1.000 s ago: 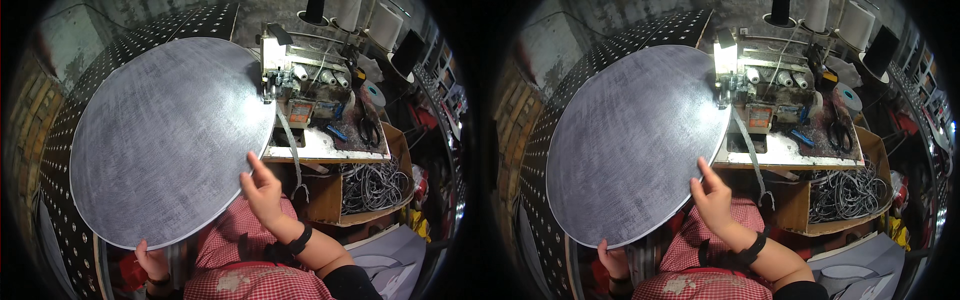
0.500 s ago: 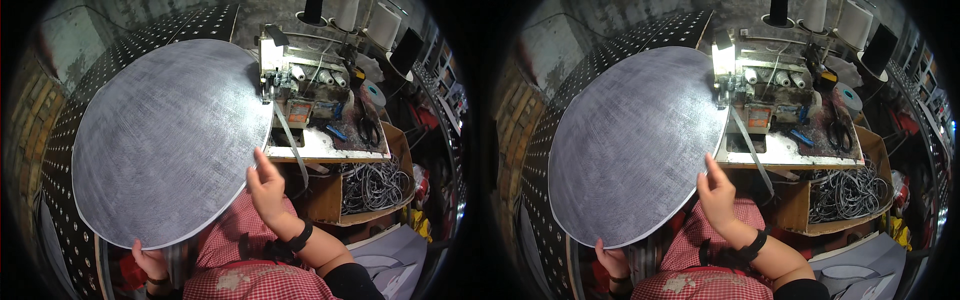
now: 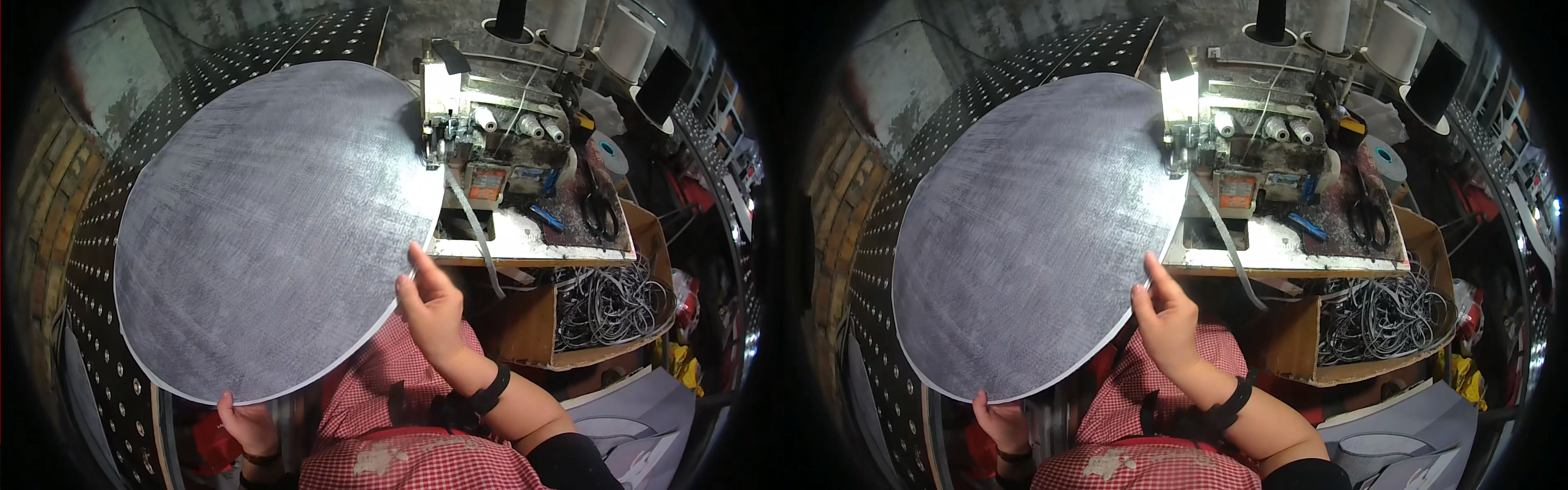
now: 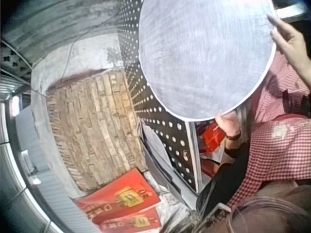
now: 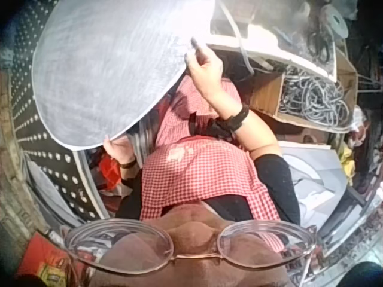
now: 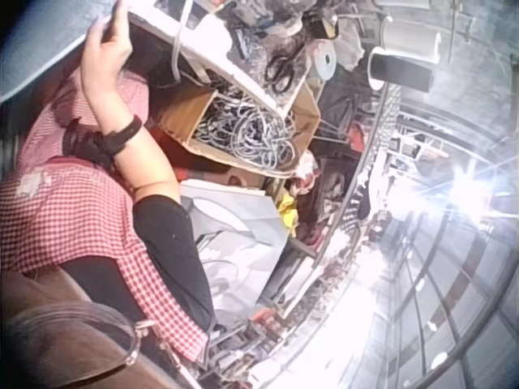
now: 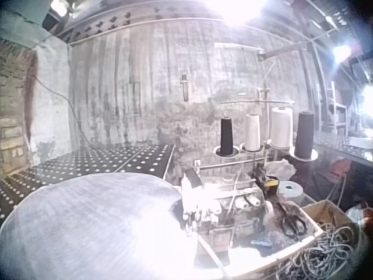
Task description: The recorder uses a sewing machine and hand tools to finish the edges of large floor mats in a workshop.
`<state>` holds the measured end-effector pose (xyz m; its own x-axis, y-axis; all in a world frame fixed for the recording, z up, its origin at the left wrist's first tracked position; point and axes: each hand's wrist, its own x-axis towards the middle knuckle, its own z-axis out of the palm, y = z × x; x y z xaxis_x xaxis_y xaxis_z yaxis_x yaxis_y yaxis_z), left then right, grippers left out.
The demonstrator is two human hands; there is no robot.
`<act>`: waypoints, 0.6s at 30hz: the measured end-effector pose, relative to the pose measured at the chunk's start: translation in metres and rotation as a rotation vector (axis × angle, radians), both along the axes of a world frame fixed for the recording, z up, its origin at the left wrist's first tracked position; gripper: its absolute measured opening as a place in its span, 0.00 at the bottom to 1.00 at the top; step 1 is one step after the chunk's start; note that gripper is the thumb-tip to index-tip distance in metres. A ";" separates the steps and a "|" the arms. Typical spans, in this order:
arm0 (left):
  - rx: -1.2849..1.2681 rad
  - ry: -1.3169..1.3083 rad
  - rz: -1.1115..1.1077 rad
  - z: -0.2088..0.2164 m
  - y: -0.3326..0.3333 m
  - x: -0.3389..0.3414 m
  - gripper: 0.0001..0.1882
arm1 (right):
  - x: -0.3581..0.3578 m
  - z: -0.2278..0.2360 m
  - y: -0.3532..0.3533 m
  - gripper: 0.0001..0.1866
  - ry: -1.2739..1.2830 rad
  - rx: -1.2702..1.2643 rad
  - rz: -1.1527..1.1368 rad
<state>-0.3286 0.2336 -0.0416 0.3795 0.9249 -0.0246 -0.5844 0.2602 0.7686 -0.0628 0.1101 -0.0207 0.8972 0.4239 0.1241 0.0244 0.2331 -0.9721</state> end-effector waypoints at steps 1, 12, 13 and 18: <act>-0.002 -0.030 0.026 0.002 0.001 0.002 0.25 | 0.002 0.000 0.001 0.24 0.001 -0.002 -0.002; 0.174 0.301 -0.008 -0.013 0.000 -0.006 0.24 | 0.007 -0.018 0.007 0.25 -0.202 -0.018 -0.099; 0.360 0.528 -0.008 -0.016 0.000 -0.009 0.24 | 0.003 -0.021 0.010 0.24 -0.400 -0.068 -0.141; 0.021 0.119 -0.090 0.000 -0.005 0.006 0.23 | 0.008 -0.003 0.006 0.25 0.018 0.004 -0.028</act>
